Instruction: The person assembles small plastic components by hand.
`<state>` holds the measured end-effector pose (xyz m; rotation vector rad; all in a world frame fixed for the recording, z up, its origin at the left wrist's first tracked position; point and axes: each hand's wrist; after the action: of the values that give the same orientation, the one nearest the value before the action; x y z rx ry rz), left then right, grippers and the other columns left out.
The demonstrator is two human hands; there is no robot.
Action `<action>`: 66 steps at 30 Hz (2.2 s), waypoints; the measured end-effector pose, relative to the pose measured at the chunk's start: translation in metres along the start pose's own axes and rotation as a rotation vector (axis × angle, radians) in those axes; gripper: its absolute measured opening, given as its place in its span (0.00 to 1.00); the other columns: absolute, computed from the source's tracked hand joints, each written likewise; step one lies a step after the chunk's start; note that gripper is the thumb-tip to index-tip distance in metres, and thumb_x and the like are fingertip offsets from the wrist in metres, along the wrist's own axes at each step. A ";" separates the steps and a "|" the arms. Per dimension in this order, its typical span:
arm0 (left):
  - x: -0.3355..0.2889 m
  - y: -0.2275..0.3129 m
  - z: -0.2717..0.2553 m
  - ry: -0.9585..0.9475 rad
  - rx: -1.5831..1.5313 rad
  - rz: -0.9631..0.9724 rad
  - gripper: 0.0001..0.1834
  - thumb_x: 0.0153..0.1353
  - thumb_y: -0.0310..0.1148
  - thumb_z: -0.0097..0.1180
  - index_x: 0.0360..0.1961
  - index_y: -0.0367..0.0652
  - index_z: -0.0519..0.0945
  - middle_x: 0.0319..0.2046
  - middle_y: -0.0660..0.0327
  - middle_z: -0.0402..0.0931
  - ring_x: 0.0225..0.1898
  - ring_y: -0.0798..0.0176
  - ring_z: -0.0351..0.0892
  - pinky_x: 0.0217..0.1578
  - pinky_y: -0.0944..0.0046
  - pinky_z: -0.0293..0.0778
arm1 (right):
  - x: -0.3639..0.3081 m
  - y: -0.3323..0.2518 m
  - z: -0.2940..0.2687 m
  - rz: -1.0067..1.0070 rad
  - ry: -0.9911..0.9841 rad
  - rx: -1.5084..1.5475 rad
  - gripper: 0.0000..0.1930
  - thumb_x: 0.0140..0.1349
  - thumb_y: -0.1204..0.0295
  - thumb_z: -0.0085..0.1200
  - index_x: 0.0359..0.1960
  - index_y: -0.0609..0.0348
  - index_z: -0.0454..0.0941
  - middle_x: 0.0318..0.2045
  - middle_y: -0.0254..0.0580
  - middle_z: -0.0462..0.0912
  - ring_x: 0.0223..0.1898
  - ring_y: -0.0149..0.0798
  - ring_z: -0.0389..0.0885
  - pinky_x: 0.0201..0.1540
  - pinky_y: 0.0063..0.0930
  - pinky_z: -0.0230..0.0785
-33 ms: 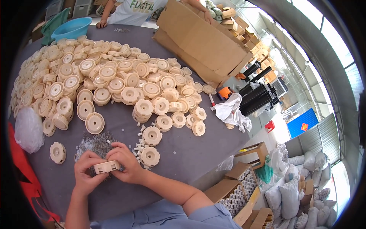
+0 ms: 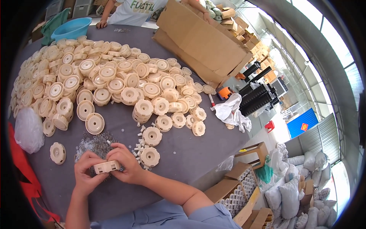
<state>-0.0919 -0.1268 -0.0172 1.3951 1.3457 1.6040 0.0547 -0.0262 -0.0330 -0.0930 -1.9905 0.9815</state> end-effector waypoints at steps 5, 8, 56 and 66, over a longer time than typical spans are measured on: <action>-0.001 0.001 -0.001 0.004 0.004 -0.001 0.16 0.34 0.23 0.65 0.31 0.40 0.81 0.28 0.63 0.71 0.30 0.69 0.70 0.31 0.71 0.66 | -0.002 0.002 0.002 0.010 -0.002 0.043 0.17 0.43 0.81 0.59 0.36 0.57 0.68 0.33 0.38 0.74 0.39 0.40 0.74 0.57 0.50 0.56; 0.000 0.001 0.000 0.014 0.025 0.010 0.17 0.34 0.23 0.65 0.32 0.39 0.81 0.28 0.62 0.72 0.30 0.68 0.71 0.32 0.70 0.66 | -0.002 0.003 0.002 -0.004 0.009 0.031 0.18 0.43 0.81 0.59 0.37 0.58 0.68 0.33 0.38 0.74 0.38 0.40 0.75 0.57 0.50 0.56; -0.001 0.008 0.006 0.006 -0.196 -0.116 0.15 0.43 0.18 0.58 0.34 0.39 0.73 0.34 0.62 0.71 0.38 0.69 0.71 0.41 0.69 0.67 | 0.000 0.001 -0.005 0.009 0.016 -0.067 0.15 0.43 0.80 0.58 0.34 0.57 0.70 0.29 0.37 0.74 0.33 0.38 0.74 0.56 0.46 0.57; -0.005 0.006 0.011 0.094 0.020 0.034 0.13 0.41 0.17 0.58 0.30 0.38 0.73 0.31 0.59 0.73 0.36 0.64 0.72 0.39 0.67 0.68 | 0.002 0.004 -0.002 -0.023 -0.017 -0.032 0.17 0.42 0.81 0.57 0.36 0.55 0.68 0.32 0.35 0.73 0.37 0.39 0.73 0.58 0.48 0.52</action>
<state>-0.0788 -0.1296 -0.0134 1.3765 1.4020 1.7015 0.0541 -0.0213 -0.0333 -0.0789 -2.0185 0.9389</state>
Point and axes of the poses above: each hand's wrist, its own x-axis towards the middle knuckle, its own z-axis out of the palm, y = z × x
